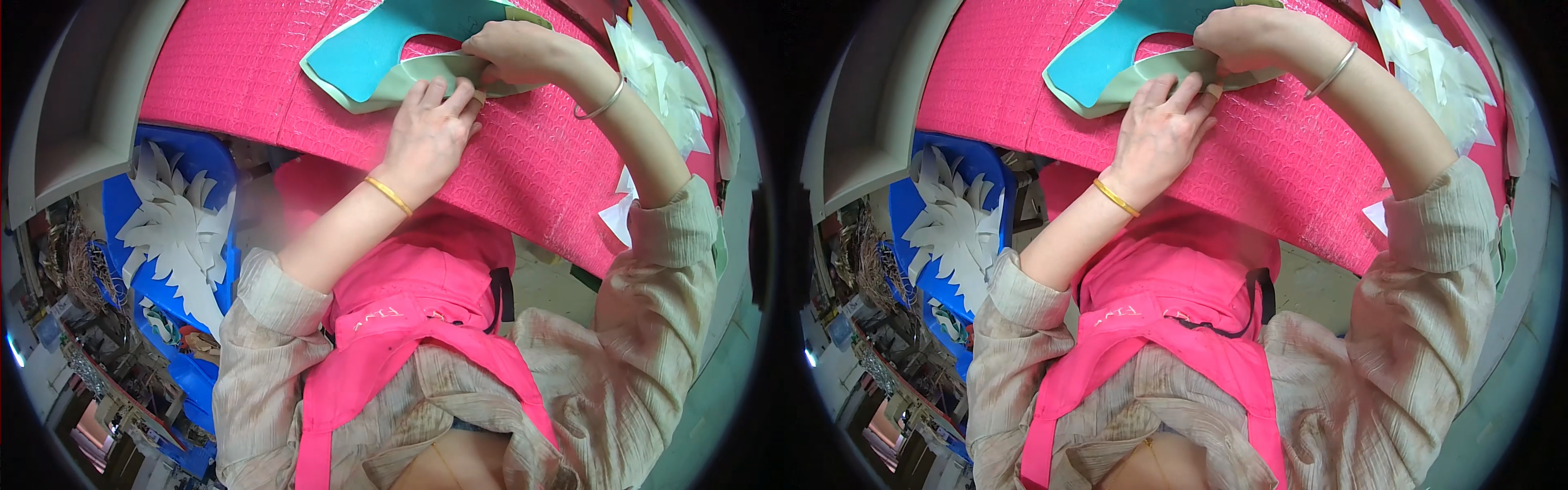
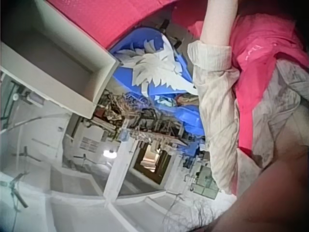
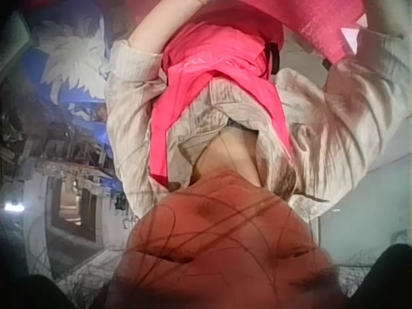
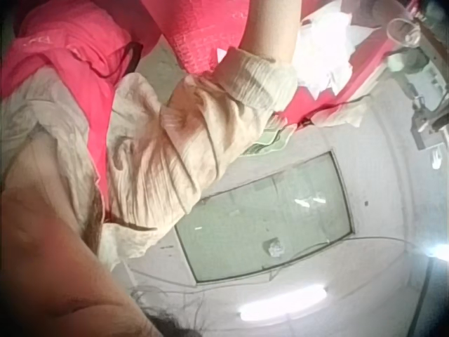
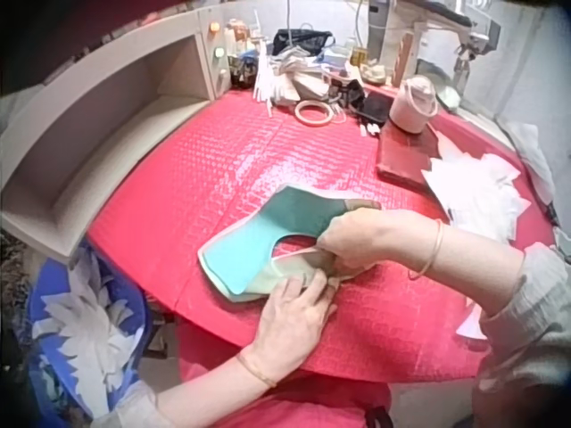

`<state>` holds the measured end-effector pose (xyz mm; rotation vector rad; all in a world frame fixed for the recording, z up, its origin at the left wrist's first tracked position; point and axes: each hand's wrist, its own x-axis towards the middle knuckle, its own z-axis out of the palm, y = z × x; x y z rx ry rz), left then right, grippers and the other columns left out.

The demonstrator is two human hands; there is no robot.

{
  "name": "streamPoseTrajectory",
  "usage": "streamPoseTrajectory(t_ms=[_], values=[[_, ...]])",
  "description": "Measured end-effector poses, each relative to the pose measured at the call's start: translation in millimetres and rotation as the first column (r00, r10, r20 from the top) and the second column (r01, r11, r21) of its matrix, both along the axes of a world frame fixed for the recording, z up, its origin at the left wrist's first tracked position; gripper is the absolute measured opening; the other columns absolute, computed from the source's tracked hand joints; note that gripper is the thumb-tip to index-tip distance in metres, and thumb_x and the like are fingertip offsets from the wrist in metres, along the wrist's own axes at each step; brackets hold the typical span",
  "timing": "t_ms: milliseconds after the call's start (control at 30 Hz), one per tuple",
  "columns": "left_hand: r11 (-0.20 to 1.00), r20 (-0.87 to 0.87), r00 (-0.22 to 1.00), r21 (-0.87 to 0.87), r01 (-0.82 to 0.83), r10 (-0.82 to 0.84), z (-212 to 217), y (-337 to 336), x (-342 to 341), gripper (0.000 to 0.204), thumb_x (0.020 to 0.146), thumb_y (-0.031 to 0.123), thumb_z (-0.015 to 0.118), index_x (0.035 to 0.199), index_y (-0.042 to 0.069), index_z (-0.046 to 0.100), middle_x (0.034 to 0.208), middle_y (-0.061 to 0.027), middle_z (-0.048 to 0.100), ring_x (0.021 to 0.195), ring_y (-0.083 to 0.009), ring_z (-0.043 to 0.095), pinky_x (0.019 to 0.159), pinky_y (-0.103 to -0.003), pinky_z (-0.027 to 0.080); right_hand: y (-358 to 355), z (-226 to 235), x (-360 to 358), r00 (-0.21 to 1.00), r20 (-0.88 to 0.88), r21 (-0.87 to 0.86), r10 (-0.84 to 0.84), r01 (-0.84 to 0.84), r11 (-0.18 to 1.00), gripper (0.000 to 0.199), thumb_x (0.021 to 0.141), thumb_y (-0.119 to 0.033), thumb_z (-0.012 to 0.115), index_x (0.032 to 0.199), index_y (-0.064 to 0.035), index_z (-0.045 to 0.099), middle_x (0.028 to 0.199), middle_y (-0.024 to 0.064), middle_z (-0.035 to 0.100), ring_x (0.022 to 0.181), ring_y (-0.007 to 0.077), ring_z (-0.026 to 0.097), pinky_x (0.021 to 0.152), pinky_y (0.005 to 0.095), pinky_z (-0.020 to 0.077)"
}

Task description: The person assembles shoe components by hand on a pink work surface. They place a white insole into a light green shoe upper, press the edges to secure it, and then stack the finished units. The person also handles white cutouts from a blue bin, placing them into a machine hopper before returning to stack the green shoe parts.

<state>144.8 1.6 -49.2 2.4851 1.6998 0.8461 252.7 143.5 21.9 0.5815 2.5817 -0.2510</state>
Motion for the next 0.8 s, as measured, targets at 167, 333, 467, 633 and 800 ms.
streamPoseTrajectory(t_ms=[167, 333, 467, 633, 800], values=[[1.000, 0.041, 0.999, 0.002, 0.010, -0.010, -4, 3, 0, 0.031, 0.075, 0.018, 0.060, 0.105, 0.009, 0.059, 0.105, -0.0055, 0.050, 0.098, -0.0250, 0.047, 0.085, -0.037, 0.041, 5, -2, 3, 0.995, 0.084, 0.045, 0.058, -0.062, 0.997, 0.025, 0.066, -0.014, 0.065, 0.087, -0.0014, 0.060, 0.073, 0.0153, 0.062, 0.071, 0.0297, 0.061, 0.064, 0.0364, 0.0484], [0.997, 0.029, 0.999, 0.067, 0.026, -0.028, -9, 10, 7, 0.032, 0.075, 0.020, 0.061, 0.105, 0.011, 0.059, 0.104, -0.0056, 0.050, 0.099, -0.0249, 0.046, 0.087, -0.039, 0.039, 2, 1, 3, 0.991, 0.127, 0.118, 0.050, -0.065, 0.991, 0.022, 0.064, -0.015, 0.066, 0.081, -0.0015, 0.060, 0.069, 0.0147, 0.062, 0.068, 0.0284, 0.062, 0.061, 0.0364, 0.0492], [1.000, 0.026, 1.000, -0.019, -0.003, 0.003, 0, 8, 16, 0.031, 0.074, 0.019, 0.060, 0.104, 0.011, 0.060, 0.103, -0.0064, 0.050, 0.098, -0.0253, 0.046, 0.089, -0.039, 0.038, 9, -8, 13, 0.992, 0.104, 0.168, 0.070, -0.087, 0.982, 0.019, 0.064, -0.017, 0.066, 0.075, -0.0016, 0.060, 0.066, 0.0147, 0.061, 0.064, 0.0282, 0.062, 0.057, 0.0361, 0.0496], [0.996, 0.034, 0.999, 0.084, -0.016, 0.013, -11, 15, 30, 0.030, 0.075, 0.017, 0.058, 0.104, 0.010, 0.060, 0.101, -0.0061, 0.050, 0.095, -0.0246, 0.046, 0.087, -0.037, 0.038, 10, -2, 20, 0.987, 0.148, 0.218, 0.059, -0.091, 0.972, 0.015, 0.063, -0.015, 0.067, 0.067, -0.0018, 0.060, 0.064, 0.0140, 0.061, 0.063, 0.0272, 0.062, 0.056, 0.0344, 0.0498], [0.997, 0.023, 0.999, 0.067, -0.028, 0.026, -5, 20, 41, 0.033, 0.073, 0.016, 0.059, 0.103, 0.005, 0.058, 0.098, -0.0052, 0.049, 0.089, -0.0229, 0.045, 0.082, -0.036, 0.039, 15, -16, 26, 0.979, 0.176, 0.284, 0.100, -0.148, 0.947, 0.009, 0.063, -0.009, 0.065, 0.068, -0.0032, 0.060, 0.065, 0.0131, 0.061, 0.065, 0.0256, 0.063, 0.055, 0.0337, 0.0497]])
